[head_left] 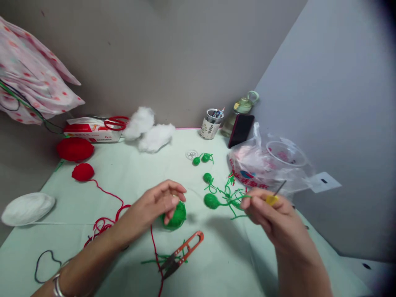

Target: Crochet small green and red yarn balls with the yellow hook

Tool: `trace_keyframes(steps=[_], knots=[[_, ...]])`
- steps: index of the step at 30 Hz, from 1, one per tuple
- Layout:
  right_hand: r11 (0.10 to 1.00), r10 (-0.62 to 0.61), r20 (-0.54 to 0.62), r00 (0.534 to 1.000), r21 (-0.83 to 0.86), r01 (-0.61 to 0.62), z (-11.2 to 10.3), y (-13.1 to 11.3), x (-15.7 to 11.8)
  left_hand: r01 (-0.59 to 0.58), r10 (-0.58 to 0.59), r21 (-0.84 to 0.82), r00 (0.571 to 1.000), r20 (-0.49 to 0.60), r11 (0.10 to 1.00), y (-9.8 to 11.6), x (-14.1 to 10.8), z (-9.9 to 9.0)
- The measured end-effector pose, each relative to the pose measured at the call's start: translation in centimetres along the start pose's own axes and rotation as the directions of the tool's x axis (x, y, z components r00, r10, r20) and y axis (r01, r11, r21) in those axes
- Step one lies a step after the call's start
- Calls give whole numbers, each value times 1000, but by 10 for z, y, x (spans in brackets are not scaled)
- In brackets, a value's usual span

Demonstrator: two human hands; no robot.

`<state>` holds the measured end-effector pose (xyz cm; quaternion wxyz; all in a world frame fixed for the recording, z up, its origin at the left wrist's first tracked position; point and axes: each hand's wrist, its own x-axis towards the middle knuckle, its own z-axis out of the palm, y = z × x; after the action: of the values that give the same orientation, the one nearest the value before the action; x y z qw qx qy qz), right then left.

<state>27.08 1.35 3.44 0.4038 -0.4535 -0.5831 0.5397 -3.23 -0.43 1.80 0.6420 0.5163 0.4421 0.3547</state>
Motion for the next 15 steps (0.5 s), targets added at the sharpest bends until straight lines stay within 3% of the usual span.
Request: trace_keyframes(steps=[2, 5, 7, 8, 10, 13, 15], knots=[[943, -81, -79, 994, -328, 51, -15, -1, 2, -9, 32, 186, 992, -120, 983, 9, -3, -14], [604, -287, -220, 932, -797, -2, -18, 2, 10, -5, 95, 502, 983, -155, 865, 21, -10, -35], [423, -421, -215, 881, -906, -19, -5, 8, 15, 29, 46, 600, 993, -109, 799, 27, -17, -46], [398, -419, -126, 899, -916, 57, 6, 11, 16, 42, 14, 626, 996, -85, 779, 29, -21, -51], [437, -356, 89, 930, -864, 250, 34, 17, 18, 49, -16, 661, 998, -56, 748, 32, -28, -58], [434, -233, 353, 906, -796, 422, 77, 22, 19, 10, 23, 693, 999, -37, 721, 37, -39, -65], [378, -108, 485, 868, -788, 487, 98, 24, 20, -16, 68, 665, 996, -52, 747, 39, -45, -69]])
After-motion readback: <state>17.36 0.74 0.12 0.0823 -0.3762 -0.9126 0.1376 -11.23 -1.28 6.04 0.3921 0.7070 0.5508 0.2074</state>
